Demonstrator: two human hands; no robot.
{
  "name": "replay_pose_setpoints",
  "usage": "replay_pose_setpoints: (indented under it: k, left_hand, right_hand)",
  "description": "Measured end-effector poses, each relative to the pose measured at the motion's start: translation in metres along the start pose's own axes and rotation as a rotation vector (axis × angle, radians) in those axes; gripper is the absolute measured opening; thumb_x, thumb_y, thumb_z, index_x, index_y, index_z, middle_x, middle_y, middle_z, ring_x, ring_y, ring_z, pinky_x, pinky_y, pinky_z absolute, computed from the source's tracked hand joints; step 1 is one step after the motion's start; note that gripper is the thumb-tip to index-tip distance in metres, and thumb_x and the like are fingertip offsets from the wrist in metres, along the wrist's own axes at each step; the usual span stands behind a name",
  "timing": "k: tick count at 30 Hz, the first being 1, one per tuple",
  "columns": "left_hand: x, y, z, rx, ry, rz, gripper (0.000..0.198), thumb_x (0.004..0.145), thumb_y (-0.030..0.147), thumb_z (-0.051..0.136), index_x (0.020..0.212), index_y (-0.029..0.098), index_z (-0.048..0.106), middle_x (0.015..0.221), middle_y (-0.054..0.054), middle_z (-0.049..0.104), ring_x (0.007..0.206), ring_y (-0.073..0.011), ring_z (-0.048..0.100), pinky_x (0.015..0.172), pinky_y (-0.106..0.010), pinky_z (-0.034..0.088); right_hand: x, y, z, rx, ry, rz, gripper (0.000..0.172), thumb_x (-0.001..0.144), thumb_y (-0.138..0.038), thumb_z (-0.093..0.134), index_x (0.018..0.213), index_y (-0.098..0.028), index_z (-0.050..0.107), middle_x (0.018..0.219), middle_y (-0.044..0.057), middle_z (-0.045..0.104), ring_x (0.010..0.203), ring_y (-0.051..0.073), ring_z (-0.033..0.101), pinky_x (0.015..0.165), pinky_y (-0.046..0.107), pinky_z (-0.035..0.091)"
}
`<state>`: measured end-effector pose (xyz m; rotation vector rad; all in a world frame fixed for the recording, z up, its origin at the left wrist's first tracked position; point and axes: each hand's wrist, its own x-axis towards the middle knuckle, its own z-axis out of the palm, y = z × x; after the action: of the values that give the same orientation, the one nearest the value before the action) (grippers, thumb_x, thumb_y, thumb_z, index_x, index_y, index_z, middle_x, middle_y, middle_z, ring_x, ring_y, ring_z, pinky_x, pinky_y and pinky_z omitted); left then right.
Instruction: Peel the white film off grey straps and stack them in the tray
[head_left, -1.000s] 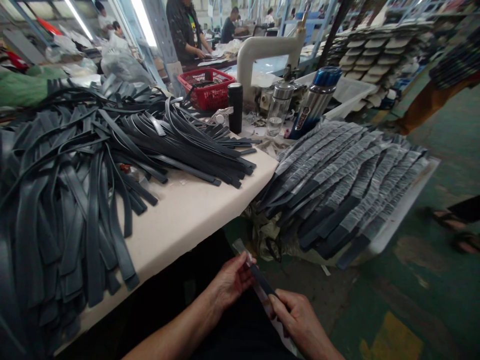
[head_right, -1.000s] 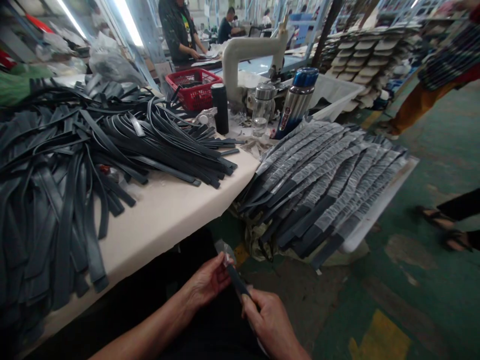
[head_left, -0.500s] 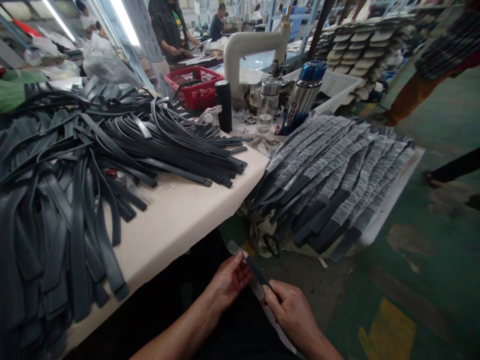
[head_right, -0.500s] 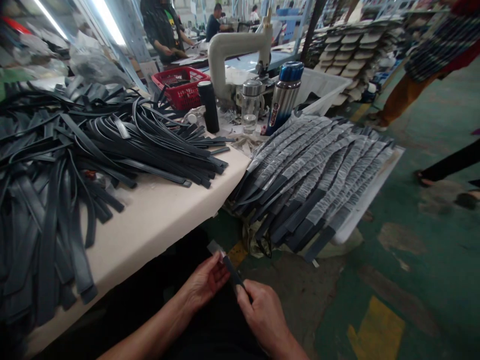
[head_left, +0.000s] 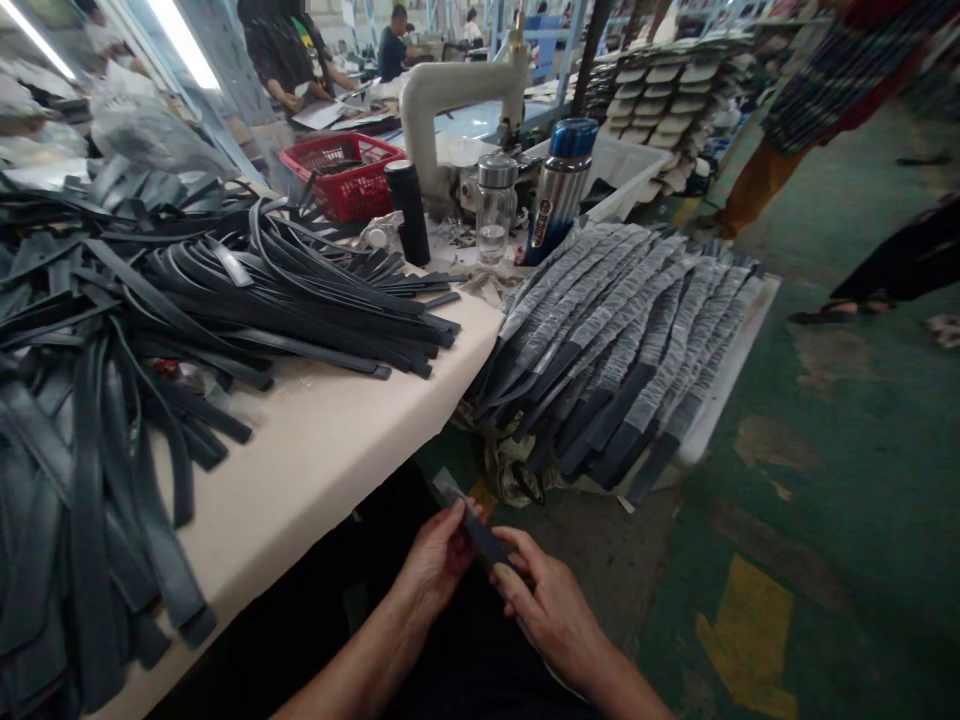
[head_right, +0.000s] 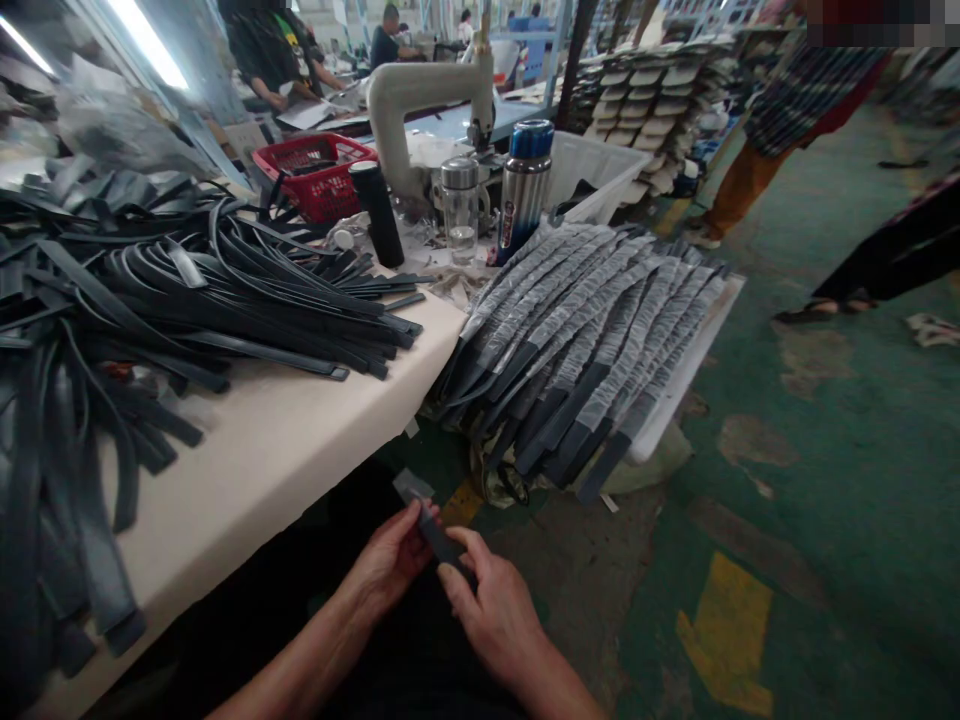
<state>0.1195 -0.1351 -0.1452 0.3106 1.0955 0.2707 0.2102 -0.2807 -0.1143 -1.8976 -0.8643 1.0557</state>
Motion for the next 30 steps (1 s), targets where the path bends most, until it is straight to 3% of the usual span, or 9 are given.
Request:
replay_pose_setpoints:
  k: [2,4,7,10,13,16,21,27,30]
  left_hand:
    - [0.001,0.007,0.000,-0.009,0.042,0.027,0.008,0.090,0.020,0.063,0.089,0.015,0.069,0.084,-0.003,0.075,0.075,-0.0119,0.070,0.068,-0.022,0.054]
    - [0.000,0.005,0.000,0.001,0.063,0.014,0.008,0.091,0.019,0.061,0.090,0.016,0.068,0.083,-0.002,0.075,0.074,-0.0115,0.070,0.067,-0.022,0.054]
    - [-0.004,-0.010,0.000,0.060,-0.025,-0.067,0.011,0.090,0.020,0.062,0.090,0.013,0.070,0.082,-0.006,0.075,0.072,-0.0144,0.071,0.064,-0.023,0.055]
    - [-0.004,-0.014,-0.001,0.112,-0.109,-0.075,0.014,0.088,0.021,0.064,0.089,0.009,0.071,0.079,-0.008,0.075,0.067,-0.0157,0.070,0.061,-0.023,0.055]
    - [0.001,0.003,-0.003,0.078,-0.005,0.000,0.012,0.091,0.016,0.059,0.091,0.012,0.071,0.082,-0.006,0.076,0.072,-0.0150,0.071,0.066,-0.024,0.057]
    - [-0.001,0.009,-0.004,0.059,0.092,0.020,0.018,0.093,0.011,0.053,0.089,0.015,0.070,0.083,-0.004,0.076,0.075,-0.0139,0.072,0.068,-0.025,0.058]
    - [-0.008,-0.008,-0.002,0.128,-0.073,-0.069,0.013,0.089,0.018,0.062,0.084,0.010,0.071,0.077,-0.008,0.075,0.067,-0.0170,0.071,0.060,-0.024,0.056]
    - [0.001,0.014,0.004,0.039,0.068,0.023,0.020,0.094,0.011,0.051,0.087,0.013,0.070,0.083,-0.005,0.076,0.075,-0.0133,0.071,0.069,-0.024,0.058]
    - [0.000,0.001,0.003,0.090,-0.053,-0.052,0.017,0.094,0.018,0.055,0.088,0.011,0.070,0.080,-0.007,0.075,0.071,-0.0155,0.071,0.064,-0.026,0.057]
  right_hand:
    - [-0.014,-0.003,-0.009,-0.017,0.014,-0.013,0.044,0.092,-0.030,0.047,0.135,-0.023,0.045,0.078,-0.001,0.069,0.062,0.015,0.063,0.063,0.025,0.045]
    - [-0.020,-0.006,-0.013,-0.067,0.022,-0.006,0.043,0.092,-0.026,0.046,0.135,-0.025,0.046,0.073,-0.003,0.069,0.062,0.015,0.063,0.064,0.026,0.044]
    - [-0.007,-0.011,-0.006,-0.117,0.051,0.007,0.040,0.092,-0.023,0.044,0.130,-0.025,0.052,0.076,-0.001,0.071,0.066,0.016,0.064,0.064,0.025,0.044]
    - [0.011,-0.018,0.000,-0.128,0.088,-0.003,0.044,0.089,-0.023,0.048,0.133,-0.024,0.051,0.092,0.004,0.074,0.078,0.019,0.068,0.070,0.026,0.047]
    - [0.008,-0.027,-0.003,-0.155,0.040,-0.065,0.056,0.087,-0.026,0.054,0.141,-0.028,0.042,0.099,0.003,0.075,0.083,0.022,0.070,0.073,0.028,0.048]
    - [0.001,-0.030,-0.006,-0.203,-0.014,-0.080,0.051,0.090,-0.023,0.049,0.140,-0.030,0.044,0.092,0.002,0.076,0.077,0.021,0.071,0.070,0.028,0.048]
    - [0.021,-0.026,-0.001,-0.284,0.037,-0.030,0.046,0.091,-0.022,0.046,0.137,-0.024,0.049,0.102,0.009,0.076,0.091,0.025,0.072,0.076,0.030,0.049]
    - [0.011,-0.032,-0.007,-0.213,-0.014,-0.132,0.049,0.091,-0.023,0.048,0.139,-0.029,0.045,0.096,0.003,0.076,0.076,0.019,0.071,0.068,0.026,0.047]
    - [0.021,-0.030,-0.005,-0.288,0.013,-0.047,0.048,0.091,-0.020,0.045,0.138,-0.027,0.048,0.099,0.006,0.076,0.084,0.022,0.072,0.071,0.027,0.047]
